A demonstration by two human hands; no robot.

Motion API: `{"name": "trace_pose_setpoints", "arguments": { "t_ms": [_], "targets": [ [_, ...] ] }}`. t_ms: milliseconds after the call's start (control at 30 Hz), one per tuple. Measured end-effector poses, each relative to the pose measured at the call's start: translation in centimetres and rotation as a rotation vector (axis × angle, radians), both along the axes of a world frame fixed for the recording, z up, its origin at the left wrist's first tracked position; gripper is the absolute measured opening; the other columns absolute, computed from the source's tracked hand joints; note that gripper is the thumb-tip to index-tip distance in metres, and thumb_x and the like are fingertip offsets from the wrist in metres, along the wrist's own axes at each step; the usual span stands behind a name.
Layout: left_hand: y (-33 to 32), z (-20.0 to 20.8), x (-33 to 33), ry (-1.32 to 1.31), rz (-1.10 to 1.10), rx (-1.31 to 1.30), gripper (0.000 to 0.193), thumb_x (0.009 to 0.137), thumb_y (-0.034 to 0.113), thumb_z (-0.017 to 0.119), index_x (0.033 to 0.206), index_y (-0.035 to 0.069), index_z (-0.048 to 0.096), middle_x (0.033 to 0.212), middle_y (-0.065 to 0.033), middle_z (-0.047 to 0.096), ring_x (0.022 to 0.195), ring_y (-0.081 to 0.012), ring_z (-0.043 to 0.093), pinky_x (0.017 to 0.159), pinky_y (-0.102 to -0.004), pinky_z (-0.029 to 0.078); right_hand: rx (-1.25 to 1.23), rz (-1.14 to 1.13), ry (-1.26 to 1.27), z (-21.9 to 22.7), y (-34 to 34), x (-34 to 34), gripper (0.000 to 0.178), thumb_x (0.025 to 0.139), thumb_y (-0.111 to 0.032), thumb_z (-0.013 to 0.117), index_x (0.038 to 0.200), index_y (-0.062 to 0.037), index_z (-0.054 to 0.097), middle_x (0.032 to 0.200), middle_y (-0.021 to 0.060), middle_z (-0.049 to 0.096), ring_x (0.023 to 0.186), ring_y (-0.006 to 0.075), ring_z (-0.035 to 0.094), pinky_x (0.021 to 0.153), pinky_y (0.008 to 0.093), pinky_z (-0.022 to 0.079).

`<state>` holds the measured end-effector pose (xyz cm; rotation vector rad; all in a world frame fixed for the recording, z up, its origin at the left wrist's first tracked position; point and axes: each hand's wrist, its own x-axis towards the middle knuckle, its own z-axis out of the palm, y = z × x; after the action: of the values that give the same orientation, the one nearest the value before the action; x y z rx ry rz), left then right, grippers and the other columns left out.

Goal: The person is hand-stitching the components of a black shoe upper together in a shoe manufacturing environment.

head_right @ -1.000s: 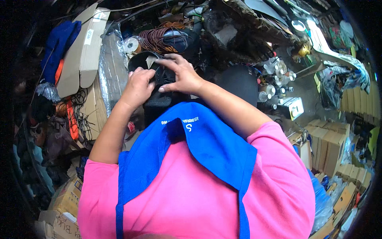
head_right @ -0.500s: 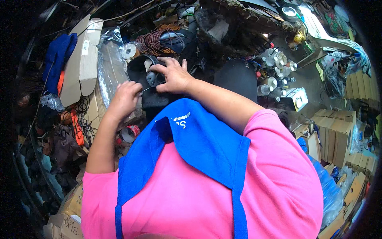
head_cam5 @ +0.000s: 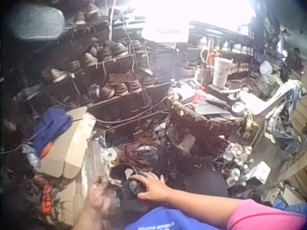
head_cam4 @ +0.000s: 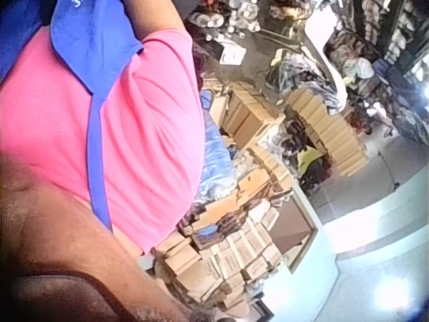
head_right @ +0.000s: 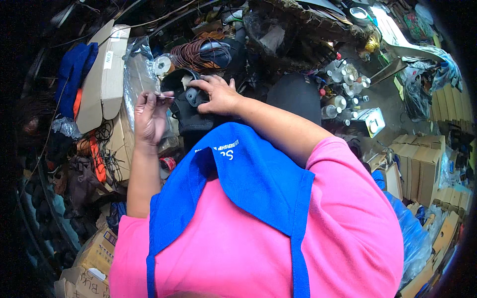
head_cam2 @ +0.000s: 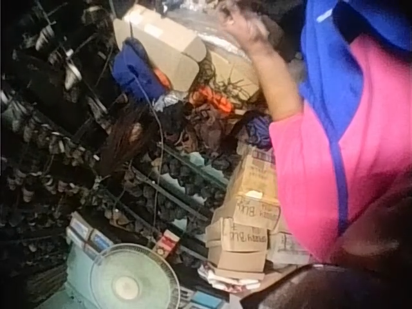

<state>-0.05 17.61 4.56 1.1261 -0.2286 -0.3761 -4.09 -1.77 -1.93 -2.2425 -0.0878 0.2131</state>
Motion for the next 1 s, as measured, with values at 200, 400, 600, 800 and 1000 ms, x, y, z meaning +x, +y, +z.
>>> {"name": "trace_pose_setpoints", "arguments": {
  "t_ms": [200, 400, 600, 800, 1000],
  "targets": [
    [1.7, -0.3, 1.8, 0.190, 0.017, -0.112, 0.016, 0.096, 0.022, 0.048, 0.085, 0.013, 0.055, 0.063, -0.0007, 0.045, 0.052, -0.0125, 0.038, 0.061, -0.0308, 0.041, -0.003, 0.015, 0.003, 0.1, -0.3, 0.0, 0.078, 0.062, -0.037, 0.068, 0.134, -0.0351, 0.039, 0.141, 0.0140, 0.034, 0.134, 0.0380, 0.023, 0.098, 0.0735, 0.011],
    [5.6, 2.4, 4.1, -0.134, 0.154, -0.004, 0.009, 0.095, 0.014, 0.050, 0.086, 0.011, 0.050, 0.064, 0.0013, 0.038, 0.051, -0.0078, 0.034, 0.058, -0.0248, 0.037, -0.017, 0.026, 0.017, 0.0, -0.4, 0.2, 0.078, 0.064, -0.037, 0.069, 0.135, -0.0359, 0.038, 0.143, 0.0150, 0.031, 0.134, 0.0385, 0.023, 0.099, 0.0728, 0.012],
    [1.2, 0.2, 1.6, -0.417, -0.044, 0.556, 0.016, 0.089, 0.003, 0.053, 0.104, 0.002, 0.060, 0.087, -0.0047, 0.056, 0.069, -0.0113, 0.054, 0.069, -0.0259, 0.044, -0.112, -0.049, -0.298, 1.5, 0.3, -1.3, 0.066, 0.066, -0.030, 0.075, 0.127, -0.0315, 0.049, 0.143, 0.0121, 0.032, 0.129, 0.0376, 0.033, 0.101, 0.0665, 0.020],
    [-0.2, -1.6, 1.6, -0.489, -0.317, 0.840, 0.016, 0.078, 0.002, 0.062, 0.092, 0.001, 0.069, 0.087, -0.0051, 0.058, 0.082, -0.0138, 0.055, 0.074, -0.0261, 0.044, 0.239, -0.005, -0.322, 1.4, -1.6, -1.2, 0.053, 0.073, -0.017, 0.076, 0.121, -0.0099, 0.054, 0.119, 0.0089, 0.054, 0.107, 0.0203, 0.054, 0.092, 0.0310, 0.044],
    [-0.8, -2.0, 2.1, -0.513, -0.360, 0.924, 0.018, 0.075, 0.002, 0.064, 0.092, 0.004, 0.070, 0.077, -0.0044, 0.052, 0.074, -0.0153, 0.051, 0.071, -0.0273, 0.043, 0.746, -0.016, 0.097, 1.1, -2.6, -1.7, 0.055, 0.078, -0.007, 0.070, 0.128, -0.0115, 0.047, 0.117, 0.0044, 0.054, 0.105, 0.0123, 0.052, 0.092, 0.0284, 0.043]
  ]
}}
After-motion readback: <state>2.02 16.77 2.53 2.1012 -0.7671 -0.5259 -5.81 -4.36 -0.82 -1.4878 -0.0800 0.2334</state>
